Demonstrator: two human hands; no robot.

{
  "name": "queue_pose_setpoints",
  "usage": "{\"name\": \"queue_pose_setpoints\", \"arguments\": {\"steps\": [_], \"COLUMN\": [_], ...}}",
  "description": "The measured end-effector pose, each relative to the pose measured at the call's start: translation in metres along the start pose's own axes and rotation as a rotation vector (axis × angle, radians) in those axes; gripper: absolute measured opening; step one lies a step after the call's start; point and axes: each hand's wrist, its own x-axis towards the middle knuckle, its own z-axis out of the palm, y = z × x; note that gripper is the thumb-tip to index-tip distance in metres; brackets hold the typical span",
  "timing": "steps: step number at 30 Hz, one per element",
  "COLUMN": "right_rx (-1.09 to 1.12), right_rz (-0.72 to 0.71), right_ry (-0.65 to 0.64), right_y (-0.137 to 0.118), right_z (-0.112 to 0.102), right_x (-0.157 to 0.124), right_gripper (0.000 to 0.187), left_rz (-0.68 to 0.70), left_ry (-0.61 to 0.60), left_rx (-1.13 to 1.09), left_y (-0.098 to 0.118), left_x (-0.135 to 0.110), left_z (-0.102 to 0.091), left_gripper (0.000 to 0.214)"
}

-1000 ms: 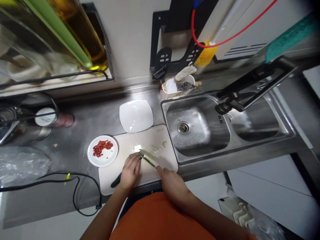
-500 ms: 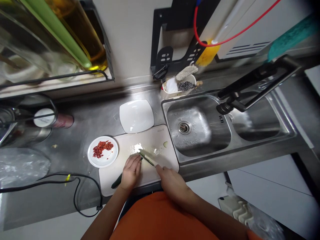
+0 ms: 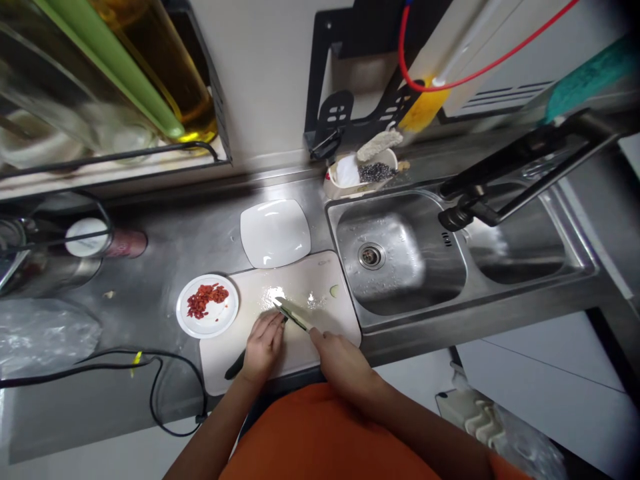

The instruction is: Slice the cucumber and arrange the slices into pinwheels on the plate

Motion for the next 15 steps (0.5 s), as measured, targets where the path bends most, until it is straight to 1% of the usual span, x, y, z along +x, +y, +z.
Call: {"name": "queue_pose_setpoints", "arguments": {"steps": [7, 12, 15], "right_rx": [0.023, 0.020, 0.039], "right_rz": [-0.007, -0.018, -0.026], "right_ry": [-0.012, 0.030, 0.035], "right_y": [-0.003, -0.006, -0.005], "right_z": [0.002, 0.008, 0.012], "right_x": [0.015, 0.031, 0.034], "right_gripper": [0.039, 0.040, 0.039], "left_rz": [0.001, 0.002, 0.003], "left_ry": [-0.018, -0.014, -0.014], "left_rx": [-0.005, -0.005, 0.000], "left_y": [-0.002, -0.004, -0.005], "left_x": [0.000, -0.002, -0.003], "left_z": [0.000, 0.002, 0.002], "left_gripper": [0.028, 0.030, 0.030]}}
